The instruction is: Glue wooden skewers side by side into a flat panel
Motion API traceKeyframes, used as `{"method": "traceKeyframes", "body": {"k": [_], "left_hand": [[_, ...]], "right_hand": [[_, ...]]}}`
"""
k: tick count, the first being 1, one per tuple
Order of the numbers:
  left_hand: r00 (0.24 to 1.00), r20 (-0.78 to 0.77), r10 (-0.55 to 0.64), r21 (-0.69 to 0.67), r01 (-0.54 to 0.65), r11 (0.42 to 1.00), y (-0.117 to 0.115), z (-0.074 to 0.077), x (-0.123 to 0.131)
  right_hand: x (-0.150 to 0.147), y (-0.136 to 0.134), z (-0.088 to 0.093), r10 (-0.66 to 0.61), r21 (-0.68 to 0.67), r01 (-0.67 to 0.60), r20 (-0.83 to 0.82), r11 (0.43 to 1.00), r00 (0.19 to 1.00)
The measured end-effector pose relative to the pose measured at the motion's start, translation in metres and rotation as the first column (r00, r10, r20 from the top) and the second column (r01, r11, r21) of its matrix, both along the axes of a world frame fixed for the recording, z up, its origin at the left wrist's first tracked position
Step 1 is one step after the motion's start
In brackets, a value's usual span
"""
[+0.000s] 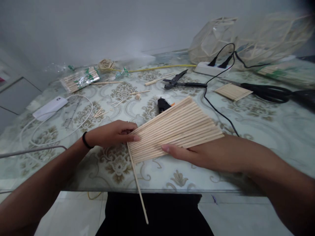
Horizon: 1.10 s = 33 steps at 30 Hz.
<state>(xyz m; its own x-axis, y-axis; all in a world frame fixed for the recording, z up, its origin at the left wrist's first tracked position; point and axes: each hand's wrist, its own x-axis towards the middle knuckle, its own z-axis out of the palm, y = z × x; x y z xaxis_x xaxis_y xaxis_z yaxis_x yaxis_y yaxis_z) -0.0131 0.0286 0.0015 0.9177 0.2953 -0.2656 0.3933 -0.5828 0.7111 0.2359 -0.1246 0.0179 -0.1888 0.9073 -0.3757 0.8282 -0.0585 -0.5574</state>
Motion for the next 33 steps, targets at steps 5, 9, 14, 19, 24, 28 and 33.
{"method": "traceKeyframes", "body": {"k": [5, 9, 14, 19, 24, 28, 33], "left_hand": [[1.000, -0.018, -0.003, 0.004, 0.003, 1.000, 0.001, -0.001, 0.000], [0.999, -0.016, -0.032, 0.023, 0.032, 0.999, 0.002, -0.001, 0.000], [0.998, -0.030, -0.051, 0.031, 0.052, 0.998, 0.003, -0.001, 0.000], [0.999, -0.030, -0.024, 0.005, 0.025, 1.000, 0.002, -0.001, -0.001], [0.997, -0.022, -0.079, 0.033, 0.080, 0.996, 0.003, 0.002, -0.003], [0.994, -0.041, -0.103, 0.031, 0.104, 0.994, 0.004, 0.003, -0.005], [0.994, -0.031, -0.102, 0.019, 0.103, 0.995, 0.004, 0.002, -0.005]], "right_hand": [[0.001, 0.000, -0.001, -0.016, -0.012, 0.016, 0.033, 1.000, 0.999], [0.000, 0.000, 0.000, -0.023, -0.011, 0.023, 0.030, 1.000, 0.999], [-0.001, 0.000, 0.001, -0.003, 0.012, 0.003, -0.007, 1.000, 1.000], [0.000, 0.000, 0.000, -0.008, 0.001, 0.008, 0.005, 1.000, 1.000], [0.000, -0.001, 0.000, 0.000, 0.006, 0.000, -0.015, 1.000, 1.000], [0.004, -0.001, -0.004, -0.017, -0.010, 0.017, -0.059, 1.000, 0.998], [0.006, 0.001, -0.009, -0.020, -0.014, 0.018, -0.128, 1.000, 0.992]]}}
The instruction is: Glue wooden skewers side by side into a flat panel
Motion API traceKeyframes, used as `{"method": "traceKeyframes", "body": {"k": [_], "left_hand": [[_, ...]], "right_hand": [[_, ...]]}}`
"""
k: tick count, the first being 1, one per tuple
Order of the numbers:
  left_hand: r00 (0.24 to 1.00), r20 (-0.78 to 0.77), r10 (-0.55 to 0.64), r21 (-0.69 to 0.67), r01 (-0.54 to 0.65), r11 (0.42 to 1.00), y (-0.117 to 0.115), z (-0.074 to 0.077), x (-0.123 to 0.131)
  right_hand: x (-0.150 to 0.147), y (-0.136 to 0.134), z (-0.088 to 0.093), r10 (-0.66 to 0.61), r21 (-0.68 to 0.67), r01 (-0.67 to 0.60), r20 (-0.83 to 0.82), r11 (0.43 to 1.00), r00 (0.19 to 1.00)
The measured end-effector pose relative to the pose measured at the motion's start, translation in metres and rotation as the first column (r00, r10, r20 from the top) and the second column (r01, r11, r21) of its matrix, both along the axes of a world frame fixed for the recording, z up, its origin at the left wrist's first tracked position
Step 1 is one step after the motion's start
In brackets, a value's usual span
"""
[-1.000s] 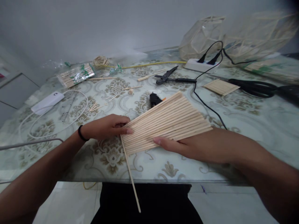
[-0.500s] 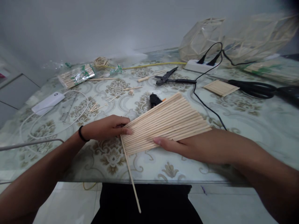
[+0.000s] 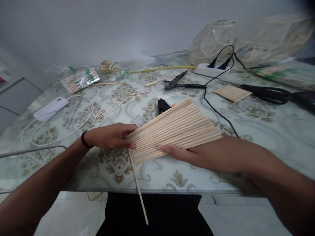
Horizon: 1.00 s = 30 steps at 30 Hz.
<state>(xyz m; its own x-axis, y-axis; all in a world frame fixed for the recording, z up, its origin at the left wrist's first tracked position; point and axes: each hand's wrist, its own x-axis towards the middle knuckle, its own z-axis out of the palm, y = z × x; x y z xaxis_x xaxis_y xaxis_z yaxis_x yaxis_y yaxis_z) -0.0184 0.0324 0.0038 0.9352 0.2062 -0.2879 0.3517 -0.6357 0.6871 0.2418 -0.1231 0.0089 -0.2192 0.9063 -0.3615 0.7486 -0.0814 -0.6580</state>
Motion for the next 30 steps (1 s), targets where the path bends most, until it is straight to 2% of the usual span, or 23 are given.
{"method": "traceKeyframes", "body": {"k": [5, 7, 10, 12, 21, 30], "left_hand": [[0.999, 0.030, -0.031, -0.009, 0.031, 0.999, 0.001, 0.003, -0.001], [0.999, 0.050, -0.022, -0.054, 0.025, 0.998, 0.001, 0.004, -0.002], [0.994, 0.074, 0.083, -0.199, -0.067, 0.978, 0.002, 0.002, -0.004], [0.981, 0.095, 0.171, -0.245, -0.143, 0.959, 0.003, -0.001, -0.004], [0.909, 0.186, 0.372, -0.218, -0.331, 0.918, 0.004, -0.014, -0.001], [0.891, 0.199, 0.408, -0.163, -0.380, 0.910, 0.002, -0.015, 0.000]], "right_hand": [[-0.001, 0.002, -0.002, 0.013, 0.022, -0.013, -0.003, 1.000, 1.000], [0.000, 0.002, -0.003, 0.019, 0.029, -0.019, -0.008, 0.999, 1.000], [0.002, 0.000, -0.005, 0.009, 0.027, -0.009, -0.002, 1.000, 1.000], [0.002, 0.000, -0.006, 0.018, 0.038, -0.018, -0.007, 0.999, 1.000], [0.002, 0.002, -0.009, 0.022, 0.096, -0.020, -0.021, 0.995, 1.000], [0.002, 0.002, -0.007, 0.030, 0.070, -0.029, -0.017, 0.997, 0.999]]}}
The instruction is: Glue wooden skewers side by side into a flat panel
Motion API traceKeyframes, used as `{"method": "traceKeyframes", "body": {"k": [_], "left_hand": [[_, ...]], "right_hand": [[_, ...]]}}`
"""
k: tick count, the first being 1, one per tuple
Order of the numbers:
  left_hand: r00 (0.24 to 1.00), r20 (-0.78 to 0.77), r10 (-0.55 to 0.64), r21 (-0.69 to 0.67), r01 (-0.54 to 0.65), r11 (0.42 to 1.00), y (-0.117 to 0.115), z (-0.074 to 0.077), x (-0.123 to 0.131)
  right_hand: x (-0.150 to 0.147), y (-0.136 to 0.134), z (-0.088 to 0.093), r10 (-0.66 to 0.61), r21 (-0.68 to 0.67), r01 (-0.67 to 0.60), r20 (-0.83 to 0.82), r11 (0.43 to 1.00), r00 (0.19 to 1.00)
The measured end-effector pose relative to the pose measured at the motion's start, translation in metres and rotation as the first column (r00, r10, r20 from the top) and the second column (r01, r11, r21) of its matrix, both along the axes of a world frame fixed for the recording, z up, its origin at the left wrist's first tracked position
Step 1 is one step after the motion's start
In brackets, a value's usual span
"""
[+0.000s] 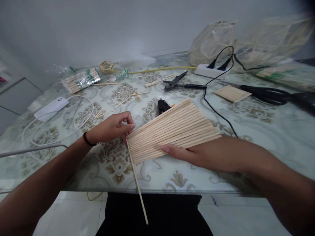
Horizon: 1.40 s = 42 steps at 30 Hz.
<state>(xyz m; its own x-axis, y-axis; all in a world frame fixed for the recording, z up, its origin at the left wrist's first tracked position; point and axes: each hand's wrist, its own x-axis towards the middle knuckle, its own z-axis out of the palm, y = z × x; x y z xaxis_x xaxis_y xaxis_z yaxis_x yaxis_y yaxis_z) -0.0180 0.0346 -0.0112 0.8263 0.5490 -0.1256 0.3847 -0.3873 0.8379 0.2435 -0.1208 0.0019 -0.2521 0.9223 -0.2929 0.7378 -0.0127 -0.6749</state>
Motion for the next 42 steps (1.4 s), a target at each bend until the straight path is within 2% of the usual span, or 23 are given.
{"method": "traceKeyframes", "body": {"k": [11, 18, 29, 32, 35, 38, 42], "left_hand": [[1.000, -0.014, -0.016, -0.046, 0.015, 0.999, 0.001, -0.001, -0.001], [1.000, -0.017, -0.016, -0.093, 0.015, 0.996, 0.002, -0.003, -0.001], [1.000, -0.008, 0.013, -0.080, -0.013, 0.997, -0.001, -0.001, 0.001], [0.999, 0.003, 0.039, -0.091, -0.038, 0.995, -0.003, 0.000, 0.003], [1.000, -0.024, 0.002, -0.106, -0.005, 0.994, -0.003, -0.001, 0.003], [1.000, -0.024, -0.018, -0.075, 0.016, 0.997, -0.003, -0.001, 0.002], [1.000, 0.009, 0.014, 0.046, -0.014, 0.999, -0.002, 0.001, 0.001]], "right_hand": [[-0.002, 0.000, 0.006, 0.022, -0.033, -0.022, -0.005, 0.999, 1.000], [0.001, -0.001, 0.001, 0.040, 0.074, -0.037, -0.035, 0.997, 0.999], [0.001, -0.001, -0.002, 0.001, 0.040, 0.002, -0.073, 0.999, 0.997], [0.001, -0.001, -0.001, 0.018, 0.053, -0.014, -0.062, 0.998, 0.998], [-0.001, 0.000, 0.002, 0.061, 0.085, -0.056, -0.059, 0.995, 0.996], [-0.004, -0.001, 0.008, 0.104, 0.161, -0.092, -0.070, 0.983, 0.992], [-0.006, -0.004, 0.012, 0.123, 0.230, -0.085, -0.156, 0.969, 0.980]]}}
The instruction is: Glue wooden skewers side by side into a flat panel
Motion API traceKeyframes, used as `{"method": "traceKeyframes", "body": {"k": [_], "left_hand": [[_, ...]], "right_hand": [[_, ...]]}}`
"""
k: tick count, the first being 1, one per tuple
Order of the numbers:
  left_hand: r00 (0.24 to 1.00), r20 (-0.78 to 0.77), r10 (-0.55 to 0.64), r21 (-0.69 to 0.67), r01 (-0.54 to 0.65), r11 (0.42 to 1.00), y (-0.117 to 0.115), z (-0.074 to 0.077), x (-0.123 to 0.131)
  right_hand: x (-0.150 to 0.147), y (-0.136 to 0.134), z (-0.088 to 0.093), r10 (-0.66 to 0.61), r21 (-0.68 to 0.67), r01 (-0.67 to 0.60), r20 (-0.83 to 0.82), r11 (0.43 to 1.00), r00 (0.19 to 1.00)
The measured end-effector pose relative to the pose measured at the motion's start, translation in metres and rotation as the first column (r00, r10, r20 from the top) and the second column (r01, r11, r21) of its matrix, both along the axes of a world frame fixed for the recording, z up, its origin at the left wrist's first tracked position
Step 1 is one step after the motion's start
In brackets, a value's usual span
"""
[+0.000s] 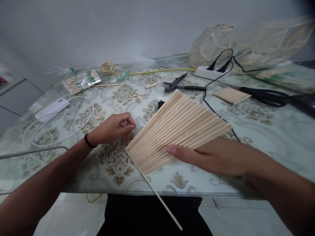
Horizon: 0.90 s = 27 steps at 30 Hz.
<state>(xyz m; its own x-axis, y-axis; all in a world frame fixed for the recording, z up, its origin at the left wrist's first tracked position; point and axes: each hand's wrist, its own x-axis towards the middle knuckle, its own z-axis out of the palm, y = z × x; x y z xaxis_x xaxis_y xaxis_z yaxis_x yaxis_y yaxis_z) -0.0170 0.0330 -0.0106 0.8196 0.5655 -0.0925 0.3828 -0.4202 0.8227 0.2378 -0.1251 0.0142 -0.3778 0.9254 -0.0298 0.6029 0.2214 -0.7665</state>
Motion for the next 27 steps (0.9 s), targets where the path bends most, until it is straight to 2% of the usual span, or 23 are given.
{"method": "traceKeyframes", "body": {"k": [5, 9, 17, 24, 27], "left_hand": [[0.999, 0.003, 0.048, 0.136, -0.048, 0.990, -0.001, 0.002, 0.000], [0.996, 0.024, 0.087, 0.225, -0.090, 0.970, -0.002, 0.004, 0.000], [0.989, 0.040, 0.146, 0.233, -0.151, 0.961, 0.000, 0.003, 0.000], [0.992, 0.026, 0.121, 0.269, -0.123, 0.955, -0.004, 0.008, 0.000], [0.989, 0.040, 0.144, 0.269, -0.149, 0.952, -0.004, 0.006, 0.000]], "right_hand": [[0.003, 0.001, 0.001, -0.106, 0.032, 0.112, -0.147, 0.993, 0.983], [0.002, 0.008, 0.002, -0.064, 0.072, 0.086, -0.263, 0.994, 0.963], [0.000, 0.017, -0.004, -0.075, 0.099, 0.108, -0.293, 0.989, 0.953], [-0.002, 0.017, -0.004, -0.113, 0.087, 0.141, -0.267, 0.986, 0.957], [-0.002, 0.016, -0.003, -0.119, 0.077, 0.144, -0.270, 0.987, 0.956]]}}
